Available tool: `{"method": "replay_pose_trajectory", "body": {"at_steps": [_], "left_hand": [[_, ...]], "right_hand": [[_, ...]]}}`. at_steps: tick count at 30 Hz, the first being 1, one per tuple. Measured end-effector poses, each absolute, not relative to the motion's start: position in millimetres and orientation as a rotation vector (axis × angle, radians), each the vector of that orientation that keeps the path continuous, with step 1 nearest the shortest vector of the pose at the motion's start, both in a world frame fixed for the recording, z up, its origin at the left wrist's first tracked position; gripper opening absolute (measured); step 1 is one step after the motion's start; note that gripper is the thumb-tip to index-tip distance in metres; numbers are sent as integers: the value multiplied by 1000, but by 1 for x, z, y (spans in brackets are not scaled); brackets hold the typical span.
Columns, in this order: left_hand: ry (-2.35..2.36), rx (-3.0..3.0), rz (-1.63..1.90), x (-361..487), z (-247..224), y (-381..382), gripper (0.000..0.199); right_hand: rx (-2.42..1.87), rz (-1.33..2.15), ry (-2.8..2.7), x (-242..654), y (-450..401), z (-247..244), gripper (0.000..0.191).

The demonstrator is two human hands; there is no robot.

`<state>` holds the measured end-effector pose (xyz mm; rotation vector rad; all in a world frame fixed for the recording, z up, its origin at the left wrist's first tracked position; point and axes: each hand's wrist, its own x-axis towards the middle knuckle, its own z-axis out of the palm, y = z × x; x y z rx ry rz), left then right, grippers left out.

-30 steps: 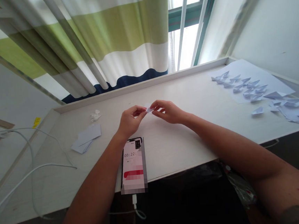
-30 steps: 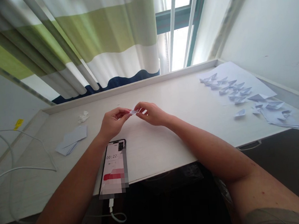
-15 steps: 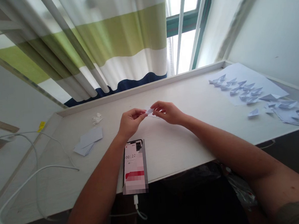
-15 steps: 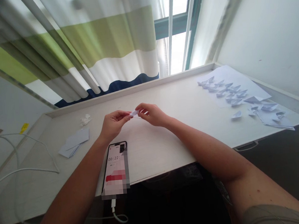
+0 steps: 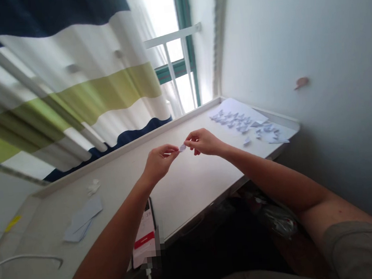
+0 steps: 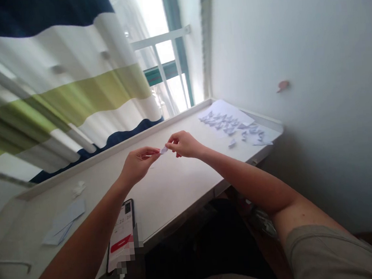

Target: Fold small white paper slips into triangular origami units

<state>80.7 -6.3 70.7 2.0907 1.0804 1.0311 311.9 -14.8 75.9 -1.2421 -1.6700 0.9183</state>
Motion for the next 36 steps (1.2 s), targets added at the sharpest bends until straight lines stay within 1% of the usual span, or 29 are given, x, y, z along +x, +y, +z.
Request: {"method": "replay_pose_trajectory", "body": {"at_steps": [3, 6, 12, 16, 20, 24, 25, 27, 31, 34, 36], "left_hand": [[947, 2164, 986, 147, 63, -9, 20], [824, 2218, 867, 220, 49, -18, 10], [693, 2513, 626, 342, 28, -44, 16], [703, 2692, 566, 388, 18, -50, 19], [728, 2686, 563, 398, 14, -46, 13], [693, 2541, 618, 366, 19, -37, 24], [710, 2490, 637, 351, 23, -33, 21], [785, 2373, 708, 310, 32, -24, 3], [963, 2166, 920, 194, 54, -9, 13], [1200, 2007, 1121, 95, 63, -9, 19], [1332, 1902, 1240, 33, 59, -13, 21]], "right_hand": [[-1340, 867, -1513, 366, -42, 69, 18], [-1422, 859, -1346, 424, -70, 58, 20], [-1605, 810, -1062, 525, -118, 34, 21], [-1710, 748, -974, 557, -124, 17, 24], [-1761, 698, -966, 562, -114, 6, 22], [-1806, 593, -982, 553, -108, 2, 17], [-1812, 523, -986, 549, -107, 2, 14], [-1800, 295, -1029, 535, -99, 3, 9], [-1675, 395, -1211, 475, -68, 10, 12], [-1496, 538, -1408, 403, -38, 17, 13], [-1400, 646, -1537, 348, -18, 20, 13]]}}
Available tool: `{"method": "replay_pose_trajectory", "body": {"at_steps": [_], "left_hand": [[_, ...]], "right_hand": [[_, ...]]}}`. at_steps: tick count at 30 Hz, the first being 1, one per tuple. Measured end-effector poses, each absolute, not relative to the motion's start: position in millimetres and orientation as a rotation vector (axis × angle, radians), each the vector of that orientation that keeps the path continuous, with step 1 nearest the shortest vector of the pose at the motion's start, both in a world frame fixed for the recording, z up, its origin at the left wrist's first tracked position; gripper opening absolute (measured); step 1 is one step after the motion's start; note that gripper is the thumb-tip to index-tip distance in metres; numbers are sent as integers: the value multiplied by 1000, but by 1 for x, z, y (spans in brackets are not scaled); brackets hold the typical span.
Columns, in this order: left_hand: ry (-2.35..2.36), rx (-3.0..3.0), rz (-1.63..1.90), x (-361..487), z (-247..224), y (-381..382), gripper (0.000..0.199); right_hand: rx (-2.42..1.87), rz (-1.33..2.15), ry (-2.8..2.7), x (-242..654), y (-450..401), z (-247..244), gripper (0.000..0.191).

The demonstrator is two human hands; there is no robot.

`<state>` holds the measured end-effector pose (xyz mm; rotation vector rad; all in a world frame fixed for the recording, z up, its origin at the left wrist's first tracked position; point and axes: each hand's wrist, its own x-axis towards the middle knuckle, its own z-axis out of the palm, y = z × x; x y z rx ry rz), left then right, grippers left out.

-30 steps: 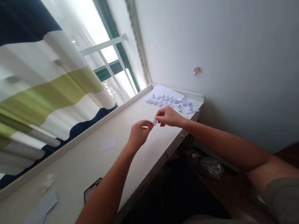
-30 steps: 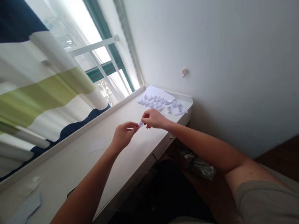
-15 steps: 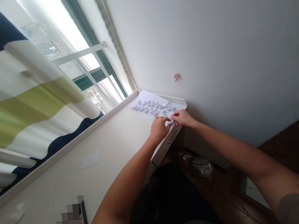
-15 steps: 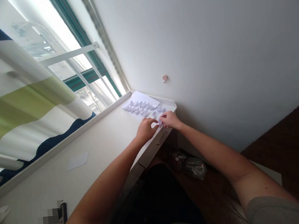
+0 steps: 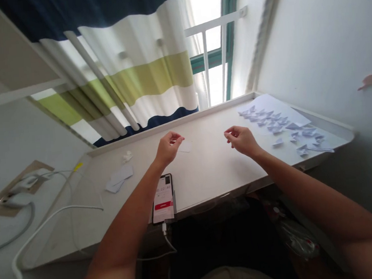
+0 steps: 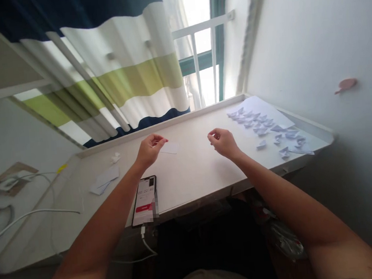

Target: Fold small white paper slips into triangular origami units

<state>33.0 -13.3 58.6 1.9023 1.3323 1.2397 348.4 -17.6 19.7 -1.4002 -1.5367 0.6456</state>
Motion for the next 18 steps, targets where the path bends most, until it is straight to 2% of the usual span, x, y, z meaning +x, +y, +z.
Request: {"method": "replay_pose_trajectory", "body": {"at_steps": [4, 8, 11, 14, 18], "left_hand": [[1487, 1736, 1314, -55, 33, -24, 20], [1519, 1721, 1268, -87, 5, -18, 21], [1523, 1753, 1239, -87, -10, -3, 15], [1556, 1825, 1261, -82, -23, 7, 11], [1543, 2019, 1161, -78, -35, 10, 18]], "right_hand": [[-1397, 696, -1854, 248, 16, 20, 13], [-1427, 519, -2184, 182, 39, 13, 35], [-1457, 459, -2271, 162, 48, 2, 48], [-1453, 390, -2342, 161, 52, -13, 42], [-1384, 273, -2424, 167, 54, -22, 30]]}}
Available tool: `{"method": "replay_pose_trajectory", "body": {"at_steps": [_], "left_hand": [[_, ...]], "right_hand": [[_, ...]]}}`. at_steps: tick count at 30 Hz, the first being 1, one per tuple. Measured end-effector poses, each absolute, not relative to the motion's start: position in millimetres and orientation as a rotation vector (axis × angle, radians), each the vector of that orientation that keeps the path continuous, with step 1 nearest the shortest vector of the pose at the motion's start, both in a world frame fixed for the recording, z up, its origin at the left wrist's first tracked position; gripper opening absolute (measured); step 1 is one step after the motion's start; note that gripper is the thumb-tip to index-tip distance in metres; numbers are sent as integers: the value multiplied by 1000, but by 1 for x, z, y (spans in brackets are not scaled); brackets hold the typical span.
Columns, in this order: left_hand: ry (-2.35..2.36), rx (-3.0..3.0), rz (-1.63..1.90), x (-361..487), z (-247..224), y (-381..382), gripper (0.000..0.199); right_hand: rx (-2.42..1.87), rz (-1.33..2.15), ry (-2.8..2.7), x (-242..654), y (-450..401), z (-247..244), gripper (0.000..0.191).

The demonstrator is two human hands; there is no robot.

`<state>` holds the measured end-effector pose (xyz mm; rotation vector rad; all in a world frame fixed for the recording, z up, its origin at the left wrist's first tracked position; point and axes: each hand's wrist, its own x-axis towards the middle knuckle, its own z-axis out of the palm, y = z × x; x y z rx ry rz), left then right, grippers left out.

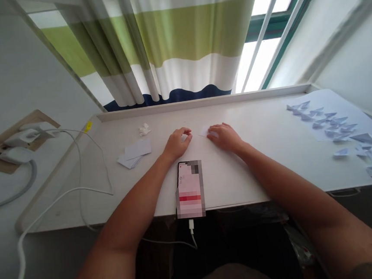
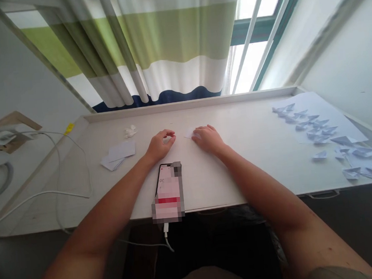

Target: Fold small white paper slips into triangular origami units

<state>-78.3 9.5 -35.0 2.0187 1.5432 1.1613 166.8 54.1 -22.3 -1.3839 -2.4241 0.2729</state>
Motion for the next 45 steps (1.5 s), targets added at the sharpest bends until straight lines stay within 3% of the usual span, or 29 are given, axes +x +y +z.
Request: {"method": "replay_pose_trajectory", "body": {"at_steps": [17, 22, 25, 27, 29, 34, 38, 45], "left_hand": [[1502, 2100, 921, -66, -28, 26, 54], [1371, 2114, 803, -56, -20, 43, 31], [1365, 2048, 879, -52, -23, 44, 27], [1404, 1929, 925, -49, -25, 43, 38], [1421, 1811, 978, -47, -26, 42, 44], [1353, 1532, 1153, -39, -23, 31, 43], [1274, 1332, 1363, -28, -16, 21, 49], [1184, 1268, 1335, -18, -7, 11, 44]], "right_hand": [[-1215, 541, -2431, 171, 57, -13, 35], [-1140, 511, -2481, 179, 56, -16, 36], [-1149, 502, -2333, 191, 53, -23, 53], [-1256, 520, -2235, 198, 53, -25, 80], [-1325, 532, -2176, 204, 55, -24, 87], [-1351, 916, -1775, 204, 58, -15, 63], [-1025, 1332, -1517, 197, 54, -12, 38], [-703, 1463, -1497, 192, 43, -8, 44]]}}
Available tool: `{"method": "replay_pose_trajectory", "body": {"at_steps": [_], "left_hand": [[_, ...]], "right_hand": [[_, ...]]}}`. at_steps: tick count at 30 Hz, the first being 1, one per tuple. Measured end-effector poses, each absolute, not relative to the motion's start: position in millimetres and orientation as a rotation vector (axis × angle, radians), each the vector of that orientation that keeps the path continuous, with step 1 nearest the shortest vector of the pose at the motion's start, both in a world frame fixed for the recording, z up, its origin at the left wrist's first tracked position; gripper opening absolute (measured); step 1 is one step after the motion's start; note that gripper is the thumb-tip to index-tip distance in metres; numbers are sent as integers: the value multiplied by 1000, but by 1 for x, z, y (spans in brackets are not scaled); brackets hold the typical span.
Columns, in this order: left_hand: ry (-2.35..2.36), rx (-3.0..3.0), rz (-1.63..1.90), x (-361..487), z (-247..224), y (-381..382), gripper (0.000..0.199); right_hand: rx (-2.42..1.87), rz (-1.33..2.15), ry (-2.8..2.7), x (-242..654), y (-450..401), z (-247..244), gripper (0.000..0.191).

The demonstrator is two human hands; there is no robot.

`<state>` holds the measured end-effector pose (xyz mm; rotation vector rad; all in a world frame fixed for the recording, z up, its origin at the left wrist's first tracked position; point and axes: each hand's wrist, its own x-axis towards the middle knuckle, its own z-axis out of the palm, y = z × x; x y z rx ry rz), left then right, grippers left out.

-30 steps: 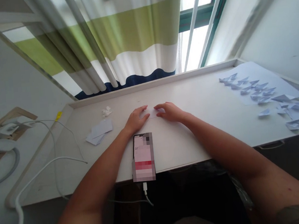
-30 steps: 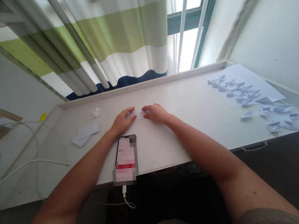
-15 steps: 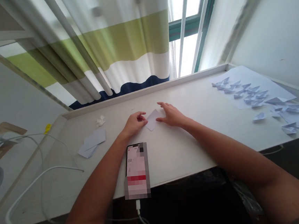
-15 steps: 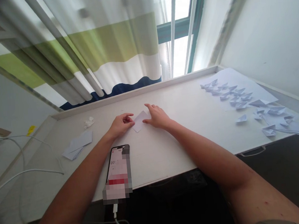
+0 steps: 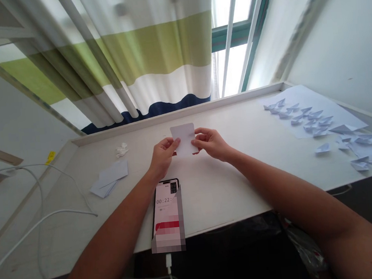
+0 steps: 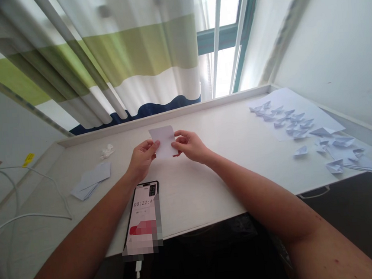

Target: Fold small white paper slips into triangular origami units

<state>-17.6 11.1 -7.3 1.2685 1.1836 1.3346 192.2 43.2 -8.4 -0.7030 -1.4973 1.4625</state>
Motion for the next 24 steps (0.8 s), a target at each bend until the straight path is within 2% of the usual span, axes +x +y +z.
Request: {"method": "replay_pose_trajectory", "body": {"at_steps": [3, 8, 10, 16, 20, 24], "left_hand": [[1112, 1251, 1427, -18, -7, 11, 46], [973, 1206, 1451, -17, -3, 9, 27], [932, 1166, 1437, -16, 0, 7, 23], [1019, 1271, 1410, -17, 2, 5, 31], [990, 1313, 1425, -16, -1, 5, 42], [1021, 1340, 1413, -16, -3, 5, 45]], "right_hand": [[-666, 1505, -1492, 194, 42, -7, 47], [-651, 1530, -1387, 197, 43, -3, 26], [-635, 1576, -1373, 198, 43, -2, 22], [-645, 1556, -1412, 197, 43, -4, 36], [-609, 1482, -1458, 199, 46, -10, 58], [-612, 1427, -1516, 199, 49, -13, 53]]}}
